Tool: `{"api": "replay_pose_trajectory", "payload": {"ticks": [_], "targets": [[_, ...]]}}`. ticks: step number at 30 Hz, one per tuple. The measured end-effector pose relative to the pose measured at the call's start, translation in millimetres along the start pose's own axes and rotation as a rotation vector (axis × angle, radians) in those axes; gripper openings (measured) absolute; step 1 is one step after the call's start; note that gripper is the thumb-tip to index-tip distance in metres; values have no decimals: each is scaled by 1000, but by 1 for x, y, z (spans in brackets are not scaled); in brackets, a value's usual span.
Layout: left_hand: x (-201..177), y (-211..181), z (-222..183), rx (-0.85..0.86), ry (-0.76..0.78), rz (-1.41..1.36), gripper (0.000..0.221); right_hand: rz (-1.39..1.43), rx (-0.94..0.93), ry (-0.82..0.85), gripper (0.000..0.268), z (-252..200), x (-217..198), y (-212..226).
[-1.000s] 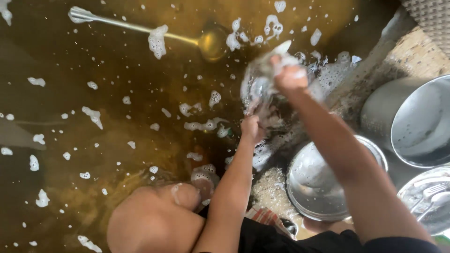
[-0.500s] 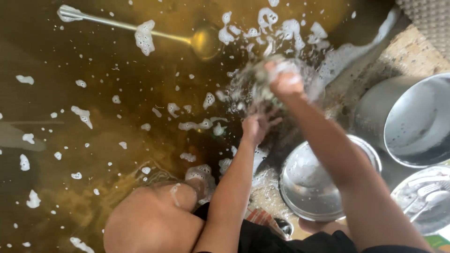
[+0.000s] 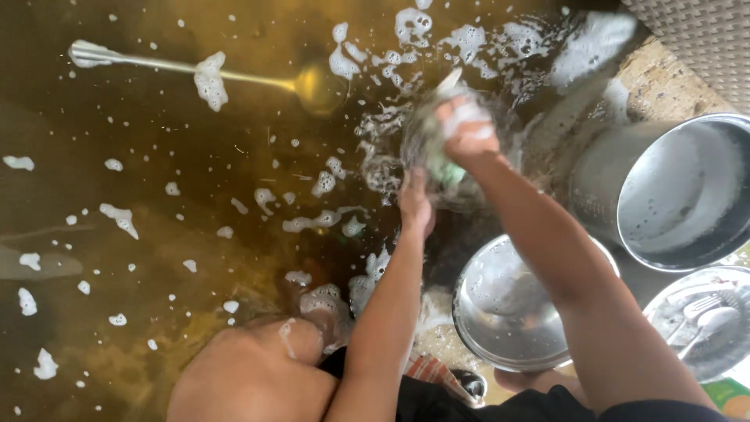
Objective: Washing various dishes including a ladle, glass, and plate by hand in basins
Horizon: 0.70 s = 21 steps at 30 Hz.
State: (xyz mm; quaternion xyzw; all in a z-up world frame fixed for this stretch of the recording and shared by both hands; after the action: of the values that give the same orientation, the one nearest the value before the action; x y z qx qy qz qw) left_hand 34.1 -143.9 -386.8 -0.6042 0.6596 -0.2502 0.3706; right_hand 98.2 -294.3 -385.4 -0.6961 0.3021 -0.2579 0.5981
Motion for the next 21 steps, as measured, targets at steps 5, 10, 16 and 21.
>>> {"api": "replay_pose_trajectory", "payload": {"ticks": [5, 10, 16, 21], "targets": [[-7, -43, -12, -381, 47, -900, 57, 1086, 719, 175, 20, -89, 21, 147], [-1, 0, 3, -226, -191, -303, 61, 924, 741, -53, 26, -33, -14, 102], [12, 31, 18, -226, -263, -242, 58, 739, 747, -240, 33, -1, 25, 53], [1, -4, 29, -301, -156, -766, 44, 832, 604, 112, 25, -48, 6, 106]]}}
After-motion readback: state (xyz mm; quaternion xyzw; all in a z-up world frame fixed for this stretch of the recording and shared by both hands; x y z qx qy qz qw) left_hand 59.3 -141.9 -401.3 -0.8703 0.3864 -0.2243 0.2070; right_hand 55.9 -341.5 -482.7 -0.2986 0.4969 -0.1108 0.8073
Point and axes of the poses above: each hand's wrist, its own z-axis towards the middle knuckle, its own x-axis out of the palm, y = z × x, the point moved 3 cm from there along z, towards the middle knuckle, and after that the axes turned 10 degrees about -y, right-handed, at the moved point
